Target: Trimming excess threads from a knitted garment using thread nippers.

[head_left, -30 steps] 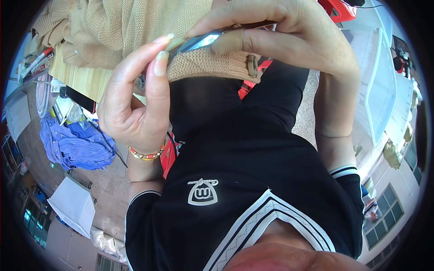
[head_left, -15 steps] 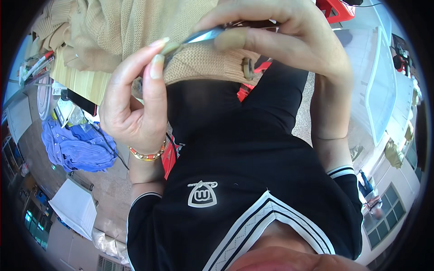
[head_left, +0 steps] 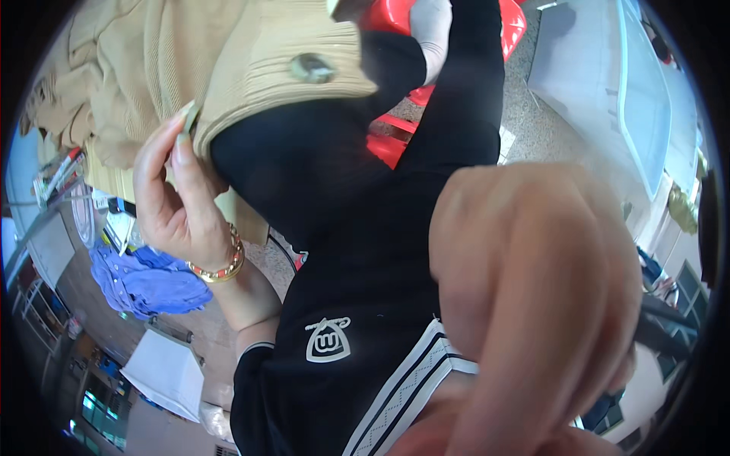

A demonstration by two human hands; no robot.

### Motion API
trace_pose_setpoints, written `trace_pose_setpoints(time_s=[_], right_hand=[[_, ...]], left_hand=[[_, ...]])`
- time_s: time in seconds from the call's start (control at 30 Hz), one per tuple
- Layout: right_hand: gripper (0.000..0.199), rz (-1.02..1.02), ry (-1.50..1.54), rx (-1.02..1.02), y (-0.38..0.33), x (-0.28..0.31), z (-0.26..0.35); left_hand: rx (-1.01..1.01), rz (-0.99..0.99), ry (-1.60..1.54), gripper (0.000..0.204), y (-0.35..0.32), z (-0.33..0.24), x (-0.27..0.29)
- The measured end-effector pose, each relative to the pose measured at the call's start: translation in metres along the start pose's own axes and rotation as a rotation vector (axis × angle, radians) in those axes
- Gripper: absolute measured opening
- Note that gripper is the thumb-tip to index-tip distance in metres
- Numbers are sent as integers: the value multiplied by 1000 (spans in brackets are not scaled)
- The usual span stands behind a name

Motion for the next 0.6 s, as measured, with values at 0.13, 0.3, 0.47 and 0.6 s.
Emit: trace_pose_setpoints(time_s=[0.13, 0.3, 0.47, 0.6], right_hand=[[23, -14, -32, 36, -6, 4, 17], [23, -29, -42, 68, -6, 6, 24], [23, -20, 2, 92, -9, 11, 23], [23, -16, 45, 100, -10, 11, 19]], left_hand=[[-171, 48, -3, 21, 5, -21, -7], [-405, 291, 130, 16, 18, -53, -30], [-578, 391, 283, 17, 17, -67, -40], [-536, 406, 321, 16, 14, -68, -32]])
Point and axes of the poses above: each hand's wrist, its own y-axis towards the middle knuckle, its own x-axis out of the back of the hand, z = x × y, the point moved 4 cm from there along y, towards the middle knuckle, and after that the axes turned 5 degrees about -z, right-handed, at the moved point
